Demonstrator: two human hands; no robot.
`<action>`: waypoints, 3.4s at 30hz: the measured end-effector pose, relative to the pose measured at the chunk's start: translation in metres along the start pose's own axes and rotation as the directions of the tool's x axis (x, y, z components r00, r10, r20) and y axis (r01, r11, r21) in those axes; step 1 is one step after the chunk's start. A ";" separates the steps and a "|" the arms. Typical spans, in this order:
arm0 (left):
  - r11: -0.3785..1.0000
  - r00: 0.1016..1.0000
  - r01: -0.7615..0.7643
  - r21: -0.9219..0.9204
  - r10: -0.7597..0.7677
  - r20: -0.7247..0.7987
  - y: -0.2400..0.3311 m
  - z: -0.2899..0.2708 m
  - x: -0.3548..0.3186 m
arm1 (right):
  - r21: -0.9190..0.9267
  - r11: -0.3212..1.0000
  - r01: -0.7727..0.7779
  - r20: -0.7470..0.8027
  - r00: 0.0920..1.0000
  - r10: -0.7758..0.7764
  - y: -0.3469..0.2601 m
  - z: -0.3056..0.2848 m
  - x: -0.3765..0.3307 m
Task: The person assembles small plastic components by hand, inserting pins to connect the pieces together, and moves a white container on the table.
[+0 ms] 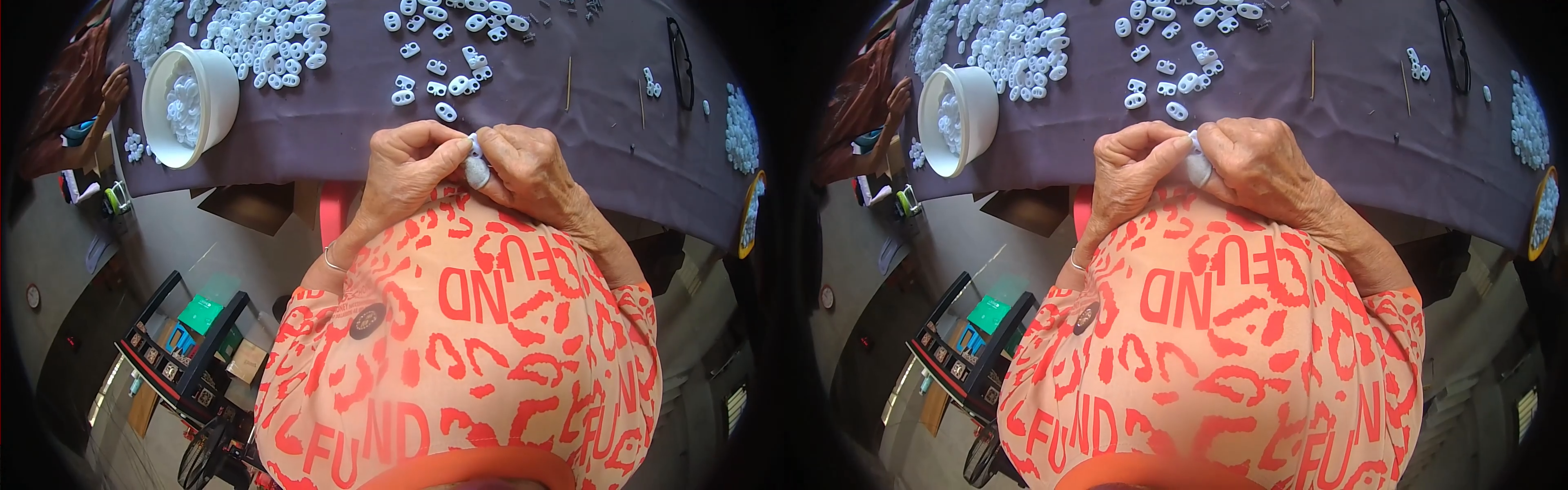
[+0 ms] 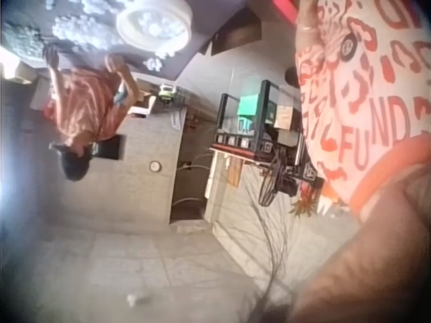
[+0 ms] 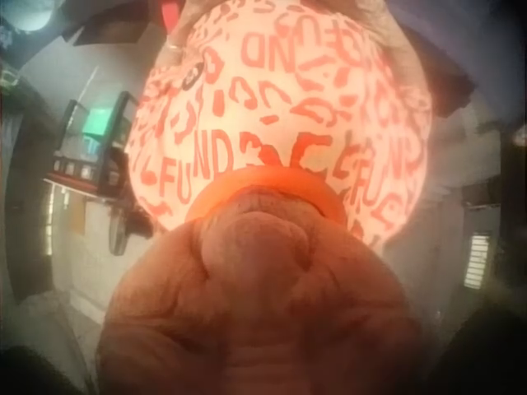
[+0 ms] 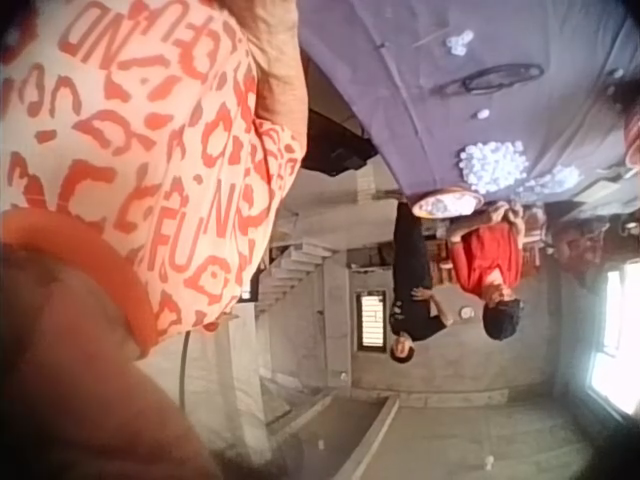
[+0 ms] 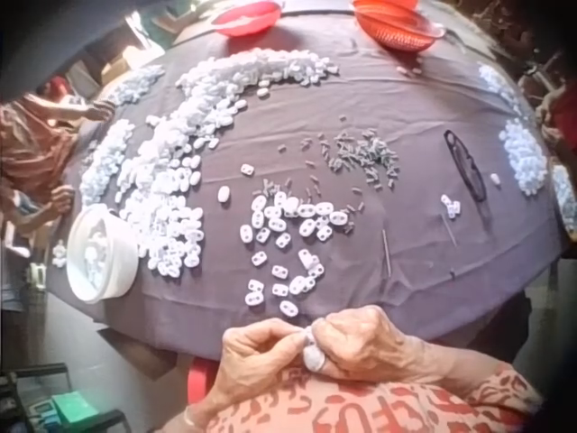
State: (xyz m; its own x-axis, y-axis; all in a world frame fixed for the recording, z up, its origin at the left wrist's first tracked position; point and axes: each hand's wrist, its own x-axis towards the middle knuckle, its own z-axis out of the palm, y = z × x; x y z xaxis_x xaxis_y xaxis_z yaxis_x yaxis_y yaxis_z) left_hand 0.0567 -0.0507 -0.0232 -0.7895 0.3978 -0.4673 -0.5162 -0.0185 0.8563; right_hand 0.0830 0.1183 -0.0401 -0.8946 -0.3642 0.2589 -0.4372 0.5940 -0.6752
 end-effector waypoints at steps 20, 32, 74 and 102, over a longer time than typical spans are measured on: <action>0.996 0.999 0.036 -0.077 -0.037 -0.014 -0.007 -0.001 -0.001 | 0.025 0.998 -0.053 -0.019 0.998 0.054 -0.007 0.005 -0.002; 0.991 0.995 0.091 -0.097 -0.094 -0.028 0.001 -0.001 -0.001 | -0.079 0.994 -0.069 0.046 0.996 0.073 -0.009 0.001 0.001; 0.986 0.991 0.135 -0.094 -0.135 0.003 -0.005 -0.006 -0.002 | 0.091 0.996 0.005 0.036 0.999 -0.008 -0.001 0.009 -0.003; 0.996 0.998 0.069 -0.057 -0.070 -0.007 -0.005 -0.002 -0.002 | 0.067 0.997 -0.045 0.085 0.996 0.039 -0.003 0.005 -0.006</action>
State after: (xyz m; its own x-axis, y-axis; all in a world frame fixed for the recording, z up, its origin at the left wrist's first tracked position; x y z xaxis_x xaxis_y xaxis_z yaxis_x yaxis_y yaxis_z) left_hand 0.0605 -0.0534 -0.0266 -0.7540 0.3915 -0.5274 -0.5877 -0.0433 0.8080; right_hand 0.0903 0.1155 -0.0429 -0.8999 -0.4003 0.1730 -0.3898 0.5605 -0.7307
